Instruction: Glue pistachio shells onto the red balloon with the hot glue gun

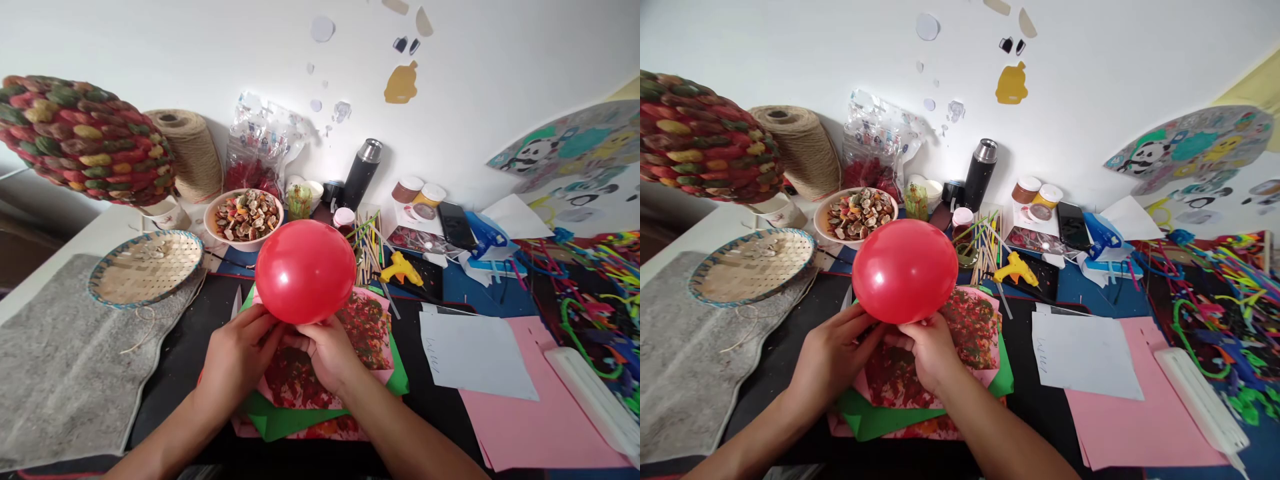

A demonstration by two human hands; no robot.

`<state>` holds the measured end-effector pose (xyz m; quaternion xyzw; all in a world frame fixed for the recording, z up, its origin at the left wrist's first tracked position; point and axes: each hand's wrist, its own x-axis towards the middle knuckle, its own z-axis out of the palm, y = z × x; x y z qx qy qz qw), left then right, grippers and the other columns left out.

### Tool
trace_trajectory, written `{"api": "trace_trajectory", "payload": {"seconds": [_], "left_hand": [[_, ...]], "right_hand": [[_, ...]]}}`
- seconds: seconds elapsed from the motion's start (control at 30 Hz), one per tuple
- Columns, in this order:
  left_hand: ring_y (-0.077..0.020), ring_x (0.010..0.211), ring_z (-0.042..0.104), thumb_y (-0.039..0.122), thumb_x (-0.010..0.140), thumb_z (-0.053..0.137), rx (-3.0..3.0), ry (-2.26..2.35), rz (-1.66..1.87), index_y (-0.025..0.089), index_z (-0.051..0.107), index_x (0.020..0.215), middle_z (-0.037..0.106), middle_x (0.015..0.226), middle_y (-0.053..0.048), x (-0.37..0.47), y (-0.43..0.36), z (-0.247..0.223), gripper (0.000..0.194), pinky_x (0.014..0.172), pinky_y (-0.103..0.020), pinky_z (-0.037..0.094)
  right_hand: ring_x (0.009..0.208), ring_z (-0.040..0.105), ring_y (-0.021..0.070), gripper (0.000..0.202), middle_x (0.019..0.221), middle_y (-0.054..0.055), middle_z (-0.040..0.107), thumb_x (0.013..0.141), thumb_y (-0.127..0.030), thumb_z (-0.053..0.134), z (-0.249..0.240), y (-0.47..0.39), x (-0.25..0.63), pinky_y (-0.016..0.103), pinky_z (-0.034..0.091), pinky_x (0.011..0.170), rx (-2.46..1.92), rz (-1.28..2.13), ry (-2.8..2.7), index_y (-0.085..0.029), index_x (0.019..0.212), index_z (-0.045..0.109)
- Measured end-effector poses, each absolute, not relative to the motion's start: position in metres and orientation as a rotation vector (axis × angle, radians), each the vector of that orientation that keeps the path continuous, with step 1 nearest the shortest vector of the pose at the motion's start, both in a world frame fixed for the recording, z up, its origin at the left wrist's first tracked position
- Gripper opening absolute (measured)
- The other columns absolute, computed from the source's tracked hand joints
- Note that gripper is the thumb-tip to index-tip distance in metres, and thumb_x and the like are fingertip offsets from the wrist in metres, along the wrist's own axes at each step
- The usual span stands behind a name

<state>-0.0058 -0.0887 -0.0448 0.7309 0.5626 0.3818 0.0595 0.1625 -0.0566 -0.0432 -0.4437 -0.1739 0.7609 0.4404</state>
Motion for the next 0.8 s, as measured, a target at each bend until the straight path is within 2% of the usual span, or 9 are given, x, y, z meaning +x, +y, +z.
{"api": "trace_trajectory", "payload": {"seconds": [0.17,0.43,0.6,0.8], "left_hand": [[-0.0223,0.075,0.085,0.021,0.107,0.061,2.193,1.721,1.096,0.019,0.089,0.094,0.088,0.093,-0.009,-0.006,-0.087,-0.044,0.031,0.064,-0.026,0.064],[-0.0257,0.076,0.084,0.017,0.102,0.059,2.216,1.723,1.145,0.020,0.090,0.098,0.087,0.091,-0.010,-0.001,-0.085,-0.051,0.031,0.067,-0.030,0.067],[-0.0289,0.071,0.084,0.025,0.101,0.064,2.105,1.821,0.992,0.020,0.090,0.093,0.087,0.084,-0.011,-0.004,-0.080,-0.056,0.028,0.061,-0.032,0.062],[-0.0319,0.074,0.085,0.042,0.090,0.073,1.568,1.822,0.968,0.021,0.090,0.089,0.090,0.087,-0.011,-0.006,-0.073,-0.055,0.027,0.070,-0.035,0.064]], "right_hand": [[0.088,0.077,0.0268,0.038,0.089,0.006,0.086,0.056,-0.022,0.106,-0.028,-0.054,0.164,0.038,0.070,0.073,-1.140,1.878,-0.517,-0.019,0.090,0.090],[0.089,0.078,0.0269,0.028,0.092,0.006,0.085,0.065,-0.029,0.102,-0.015,-0.050,0.164,0.039,0.072,0.072,-1.155,1.875,-0.649,-0.020,0.087,0.087],[0.088,0.071,0.0216,0.014,0.085,0.002,0.075,0.069,-0.024,0.091,-0.012,-0.050,0.165,0.037,0.073,0.077,-1.157,1.899,-0.676,-0.019,0.080,0.084],[0.084,0.068,0.0195,0.017,0.091,0.002,0.072,0.078,-0.032,0.088,-0.011,-0.055,0.163,0.033,0.073,0.072,-1.145,1.946,-0.769,-0.018,0.086,0.082]]}}
